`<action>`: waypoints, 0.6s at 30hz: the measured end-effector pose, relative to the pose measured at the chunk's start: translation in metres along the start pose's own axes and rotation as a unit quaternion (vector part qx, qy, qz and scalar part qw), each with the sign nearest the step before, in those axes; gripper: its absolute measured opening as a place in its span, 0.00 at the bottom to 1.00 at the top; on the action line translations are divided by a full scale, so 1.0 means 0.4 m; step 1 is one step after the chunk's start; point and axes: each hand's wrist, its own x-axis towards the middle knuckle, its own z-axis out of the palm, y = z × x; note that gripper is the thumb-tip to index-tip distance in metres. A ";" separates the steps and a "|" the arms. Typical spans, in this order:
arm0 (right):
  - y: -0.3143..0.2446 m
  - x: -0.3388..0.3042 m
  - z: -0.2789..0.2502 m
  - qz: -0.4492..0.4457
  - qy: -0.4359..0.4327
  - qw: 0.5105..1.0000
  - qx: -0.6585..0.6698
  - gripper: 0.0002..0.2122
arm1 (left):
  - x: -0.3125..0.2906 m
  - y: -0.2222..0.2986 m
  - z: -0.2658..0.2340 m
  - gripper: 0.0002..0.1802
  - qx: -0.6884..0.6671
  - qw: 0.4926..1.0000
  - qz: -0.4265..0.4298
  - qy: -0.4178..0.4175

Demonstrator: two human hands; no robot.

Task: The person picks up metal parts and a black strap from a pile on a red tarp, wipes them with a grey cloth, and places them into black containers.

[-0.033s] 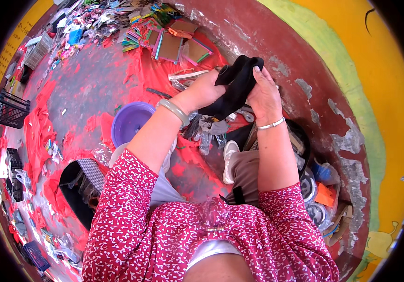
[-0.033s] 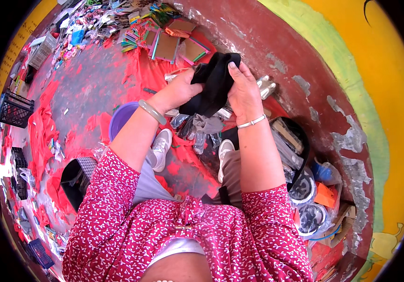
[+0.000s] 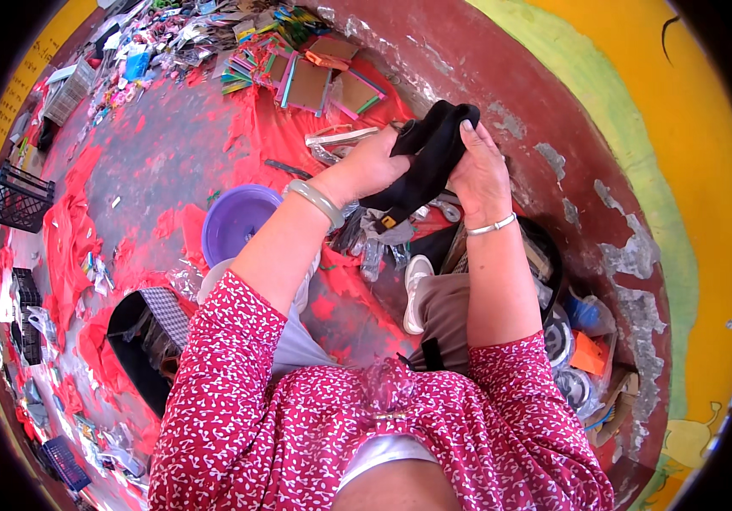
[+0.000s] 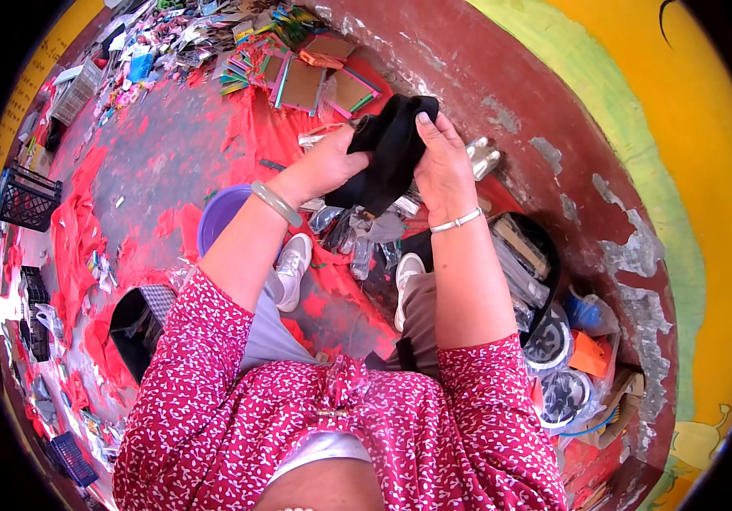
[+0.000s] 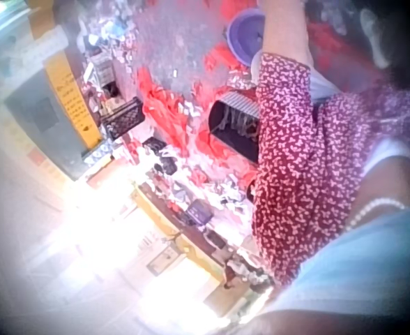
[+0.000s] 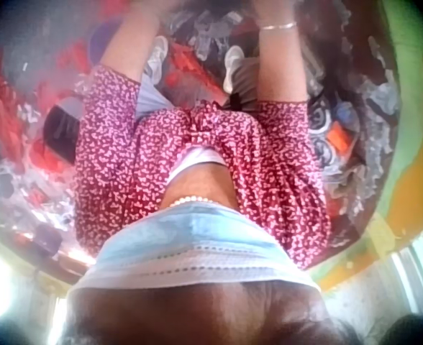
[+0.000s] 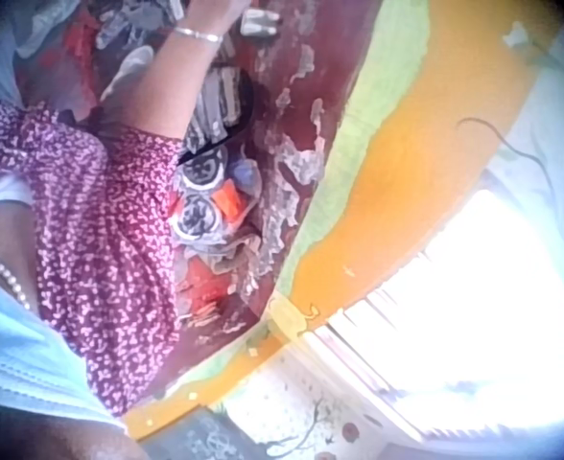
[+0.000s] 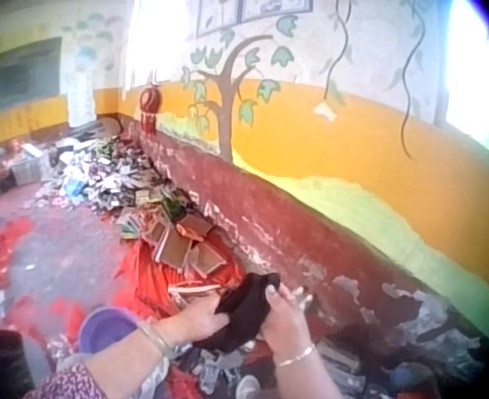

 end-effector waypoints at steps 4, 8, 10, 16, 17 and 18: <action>-0.004 0.006 -0.005 0.007 0.012 1.000 -0.013 0.07 | 0.004 -0.010 -0.002 0.23 -0.053 0.998 -0.013 -0.016; 0.000 0.001 -0.010 0.000 0.003 0.999 -0.044 0.07 | 0.000 0.018 -0.009 0.24 -0.190 0.978 -0.084 -0.023; -0.001 -0.004 -0.004 0.034 -0.002 0.998 -0.056 0.08 | -0.003 0.033 -0.016 0.25 -0.207 0.973 -0.103 -0.026; 0.013 -0.009 0.004 0.083 -0.007 0.993 -0.088 0.09 | 0.001 0.046 -0.005 0.16 -0.096 0.992 -0.078 -0.008; 0.011 -0.010 0.006 0.083 -0.002 0.993 -0.087 0.09 | 0.002 0.041 -0.002 0.15 -0.086 0.994 -0.065 0.002; 0.008 -0.011 0.008 0.084 0.002 0.993 -0.087 0.09 | 0.002 0.029 0.001 0.14 -0.075 0.996 -0.052 0.013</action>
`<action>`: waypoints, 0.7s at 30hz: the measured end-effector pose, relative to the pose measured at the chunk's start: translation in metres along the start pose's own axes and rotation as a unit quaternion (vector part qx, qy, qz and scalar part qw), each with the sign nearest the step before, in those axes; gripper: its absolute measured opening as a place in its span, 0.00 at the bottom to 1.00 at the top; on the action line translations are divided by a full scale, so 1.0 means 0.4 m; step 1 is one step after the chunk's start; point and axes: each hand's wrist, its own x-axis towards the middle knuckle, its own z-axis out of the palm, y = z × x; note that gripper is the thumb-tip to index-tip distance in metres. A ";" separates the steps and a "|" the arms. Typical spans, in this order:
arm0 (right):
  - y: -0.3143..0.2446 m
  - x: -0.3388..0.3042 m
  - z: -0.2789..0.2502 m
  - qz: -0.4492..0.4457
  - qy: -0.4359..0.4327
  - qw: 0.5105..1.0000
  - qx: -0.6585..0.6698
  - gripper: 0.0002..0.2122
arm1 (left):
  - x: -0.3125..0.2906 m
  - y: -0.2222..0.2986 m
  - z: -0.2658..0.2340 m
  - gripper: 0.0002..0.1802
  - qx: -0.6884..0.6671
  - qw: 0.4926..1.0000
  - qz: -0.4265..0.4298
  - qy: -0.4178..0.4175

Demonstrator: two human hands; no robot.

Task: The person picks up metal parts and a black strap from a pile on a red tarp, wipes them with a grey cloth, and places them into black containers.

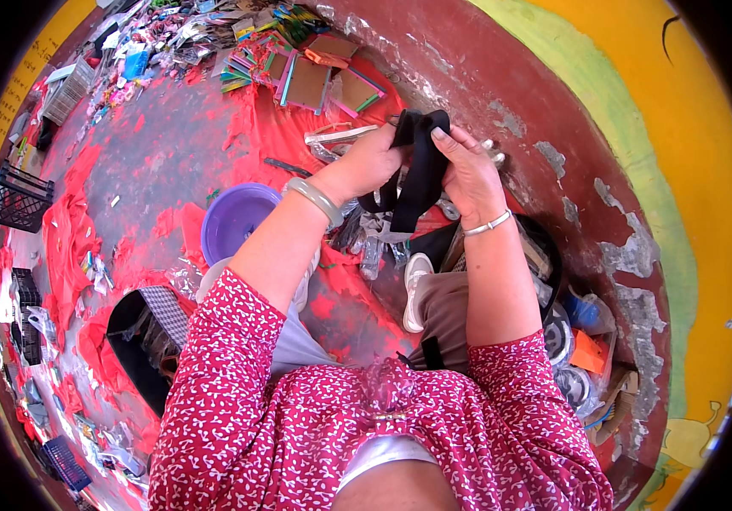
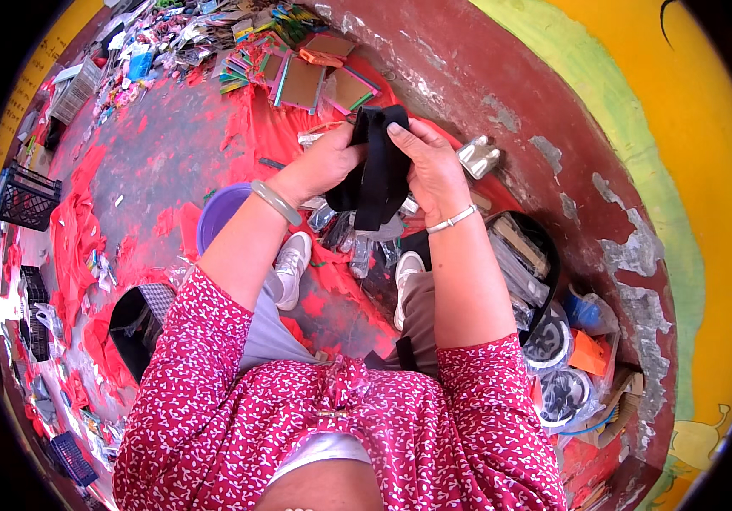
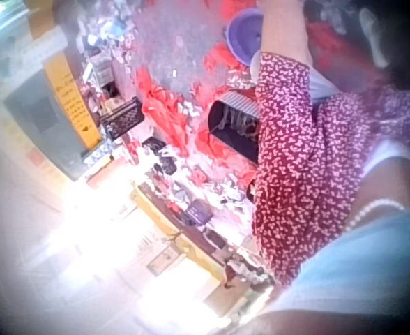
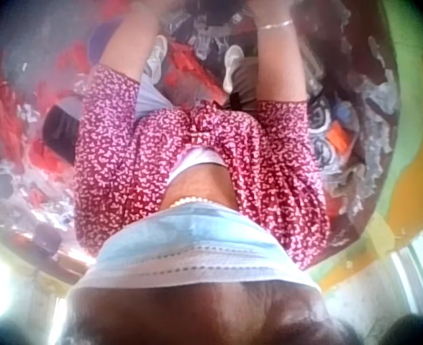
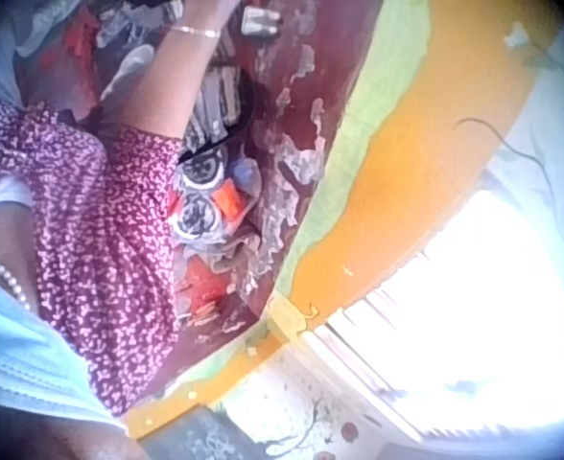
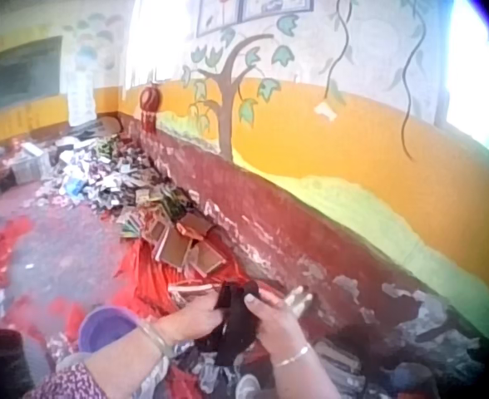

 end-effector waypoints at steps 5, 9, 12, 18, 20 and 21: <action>0.006 0.005 0.005 0.000 0.020 1.000 0.014 0.08 | 0.024 -0.078 -0.024 0.14 0.093 0.994 0.024 0.049; 0.032 0.011 0.007 -0.056 0.075 0.995 0.034 0.08 | -0.001 -0.005 -0.001 0.18 -0.090 0.995 -0.034 -0.036; 0.027 0.002 0.031 -0.039 0.105 0.994 0.006 0.09 | -0.006 -0.003 0.002 0.22 -0.082 0.995 0.002 -0.050; 0.015 -0.010 0.026 -0.064 0.127 0.986 -0.089 0.10 | -0.007 -0.001 0.006 0.25 -0.082 0.993 -0.010 -0.087; 0.003 -0.014 0.033 -0.063 0.123 0.982 -0.133 0.10 | -0.007 -0.019 0.001 0.25 -0.096 0.993 0.008 -0.072; -0.001 -0.016 0.034 -0.062 0.120 0.979 -0.155 0.10 | -0.007 -0.030 -0.003 0.25 -0.102 0.993 0.008 -0.064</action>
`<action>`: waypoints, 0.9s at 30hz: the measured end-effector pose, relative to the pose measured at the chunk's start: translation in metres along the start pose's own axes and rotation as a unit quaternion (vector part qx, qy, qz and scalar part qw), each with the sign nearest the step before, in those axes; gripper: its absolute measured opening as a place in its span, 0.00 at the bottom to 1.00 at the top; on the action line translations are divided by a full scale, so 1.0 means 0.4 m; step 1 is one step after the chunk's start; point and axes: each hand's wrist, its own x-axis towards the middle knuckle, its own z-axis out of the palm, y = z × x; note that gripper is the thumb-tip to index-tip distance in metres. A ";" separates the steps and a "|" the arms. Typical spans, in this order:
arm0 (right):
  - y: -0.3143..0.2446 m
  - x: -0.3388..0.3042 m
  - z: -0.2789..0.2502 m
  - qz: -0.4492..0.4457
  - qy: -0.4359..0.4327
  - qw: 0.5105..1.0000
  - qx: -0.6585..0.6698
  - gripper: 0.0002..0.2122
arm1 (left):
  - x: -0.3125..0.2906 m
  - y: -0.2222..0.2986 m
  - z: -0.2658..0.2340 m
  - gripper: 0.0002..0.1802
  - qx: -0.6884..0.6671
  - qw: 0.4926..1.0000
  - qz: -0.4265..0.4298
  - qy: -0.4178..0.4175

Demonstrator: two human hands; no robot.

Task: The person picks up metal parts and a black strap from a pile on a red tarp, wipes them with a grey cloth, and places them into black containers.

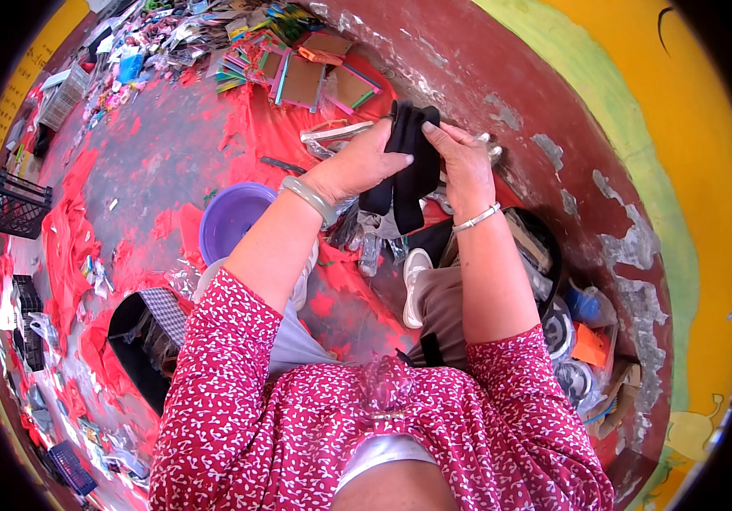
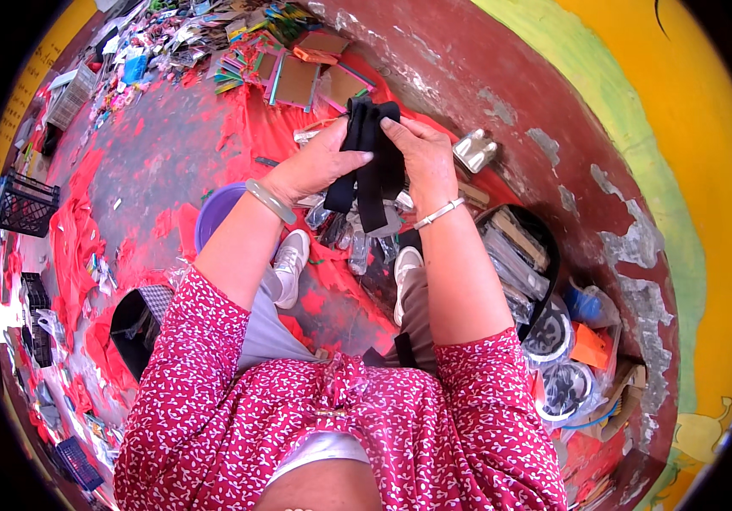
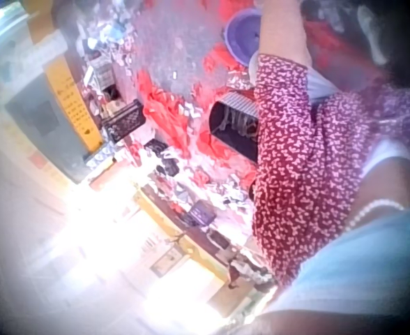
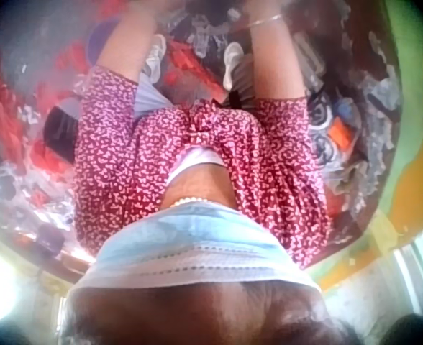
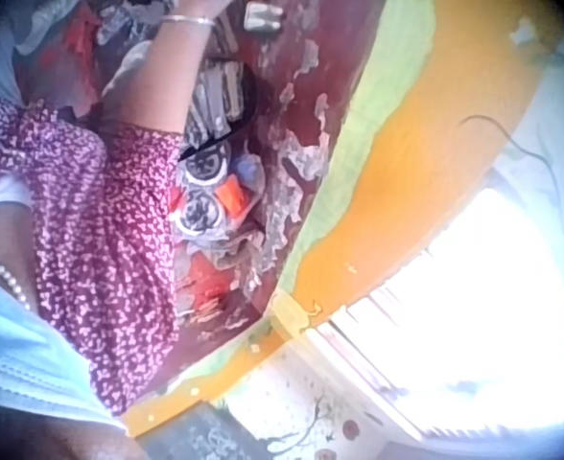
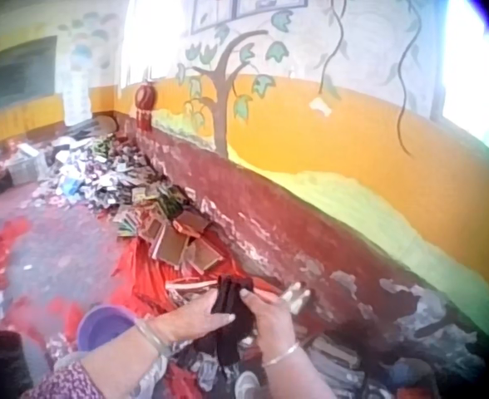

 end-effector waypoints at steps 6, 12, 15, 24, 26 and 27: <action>0.013 0.030 -0.038 -0.018 -0.057 0.994 -0.088 0.09 | 0.008 -0.024 -0.005 0.24 0.119 0.992 0.036 0.031; -0.014 0.010 -0.042 0.096 -0.108 0.989 -0.025 0.10 | 0.018 -0.010 0.006 0.25 0.169 0.982 0.057 0.064; -0.009 0.003 -0.018 0.080 -0.103 0.991 -0.024 0.09 | 0.015 -0.021 0.001 0.26 0.117 0.987 0.070 0.088; -0.007 0.027 -0.057 0.069 -0.104 0.992 0.007 0.06 | 0.005 0.020 -0.025 0.25 0.059 0.998 0.026 0.026; -0.012 0.026 -0.066 0.105 -0.142 0.983 0.060 0.06 | -0.004 0.043 -0.023 0.20 0.116 0.993 0.036 0.017; -0.013 0.024 -0.069 0.122 -0.160 0.976 0.086 0.07 | 0.003 0.031 -0.030 0.19 0.148 0.986 0.067 0.031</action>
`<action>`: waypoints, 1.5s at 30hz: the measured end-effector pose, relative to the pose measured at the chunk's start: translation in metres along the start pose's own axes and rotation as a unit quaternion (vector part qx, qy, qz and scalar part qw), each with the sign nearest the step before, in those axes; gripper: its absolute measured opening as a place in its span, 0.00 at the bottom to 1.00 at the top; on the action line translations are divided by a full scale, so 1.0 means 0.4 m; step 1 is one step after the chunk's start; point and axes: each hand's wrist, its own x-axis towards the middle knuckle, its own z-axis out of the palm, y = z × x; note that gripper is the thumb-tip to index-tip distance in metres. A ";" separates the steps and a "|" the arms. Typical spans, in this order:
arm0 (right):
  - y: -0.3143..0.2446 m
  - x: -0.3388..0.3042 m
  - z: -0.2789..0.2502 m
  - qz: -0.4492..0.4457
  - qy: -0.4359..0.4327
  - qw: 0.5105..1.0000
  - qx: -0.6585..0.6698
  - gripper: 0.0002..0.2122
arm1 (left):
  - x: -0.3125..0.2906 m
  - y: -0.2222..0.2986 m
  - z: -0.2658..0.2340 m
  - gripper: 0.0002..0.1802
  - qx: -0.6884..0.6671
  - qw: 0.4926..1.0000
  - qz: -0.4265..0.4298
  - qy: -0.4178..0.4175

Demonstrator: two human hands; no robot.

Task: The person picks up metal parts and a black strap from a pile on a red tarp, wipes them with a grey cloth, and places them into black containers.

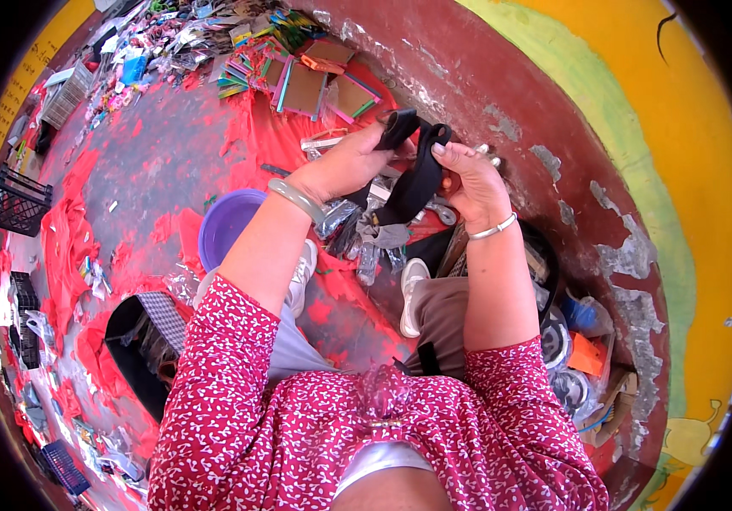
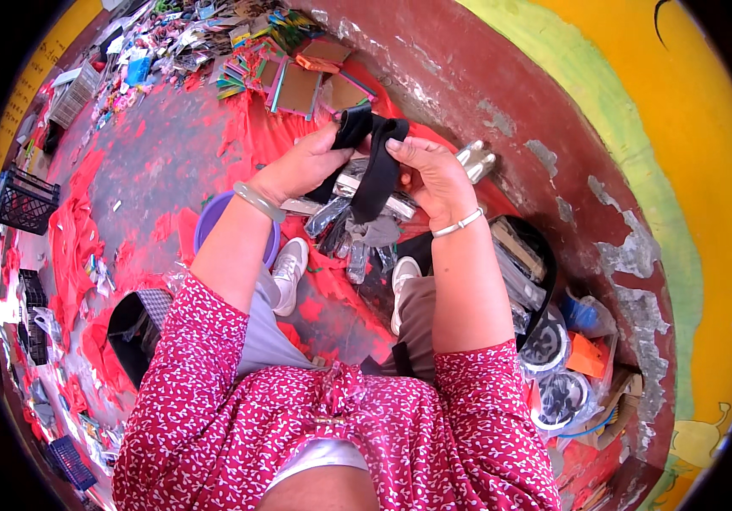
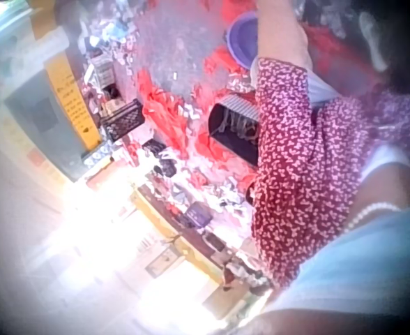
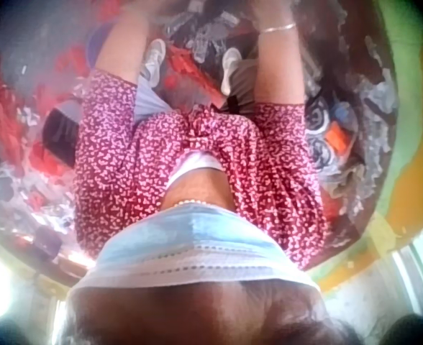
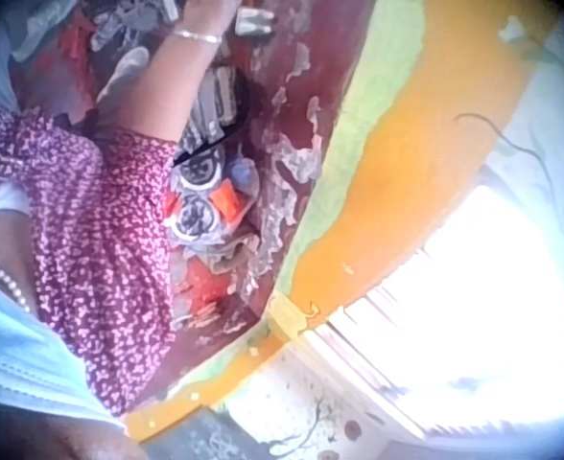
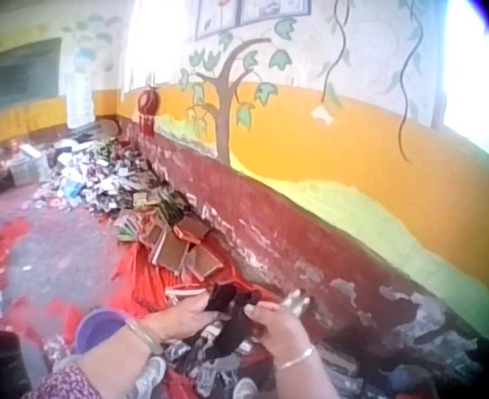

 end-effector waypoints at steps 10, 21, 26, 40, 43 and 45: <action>0.025 0.015 0.050 -0.068 0.032 0.995 0.061 0.05 | -0.004 0.026 0.036 0.15 -0.166 0.980 -0.100 -0.033; 0.043 0.031 0.046 -0.125 0.089 0.986 -0.063 0.12 | -0.006 0.018 0.074 0.21 -0.232 0.969 -0.090 0.001; 0.021 0.012 0.055 -0.274 0.057 0.932 -0.229 0.22 | 0.000 -0.001 0.019 0.16 -0.340 0.903 -0.199 0.171; 0.131 -0.043 0.200 -0.453 -0.202 0.622 -0.606 0.14 | -0.022 -0.025 -0.117 0.13 -0.402 0.851 -0.132 0.310; 0.142 -0.027 0.171 -0.361 -0.191 0.773 -0.485 0.06 | -0.016 -0.031 -0.118 0.12 -0.339 0.884 -0.083 0.311; 0.180 0.013 0.131 -0.221 -0.172 0.928 -0.245 0.10 | -0.003 -0.044 -0.100 0.13 -0.313 0.904 -0.053 0.286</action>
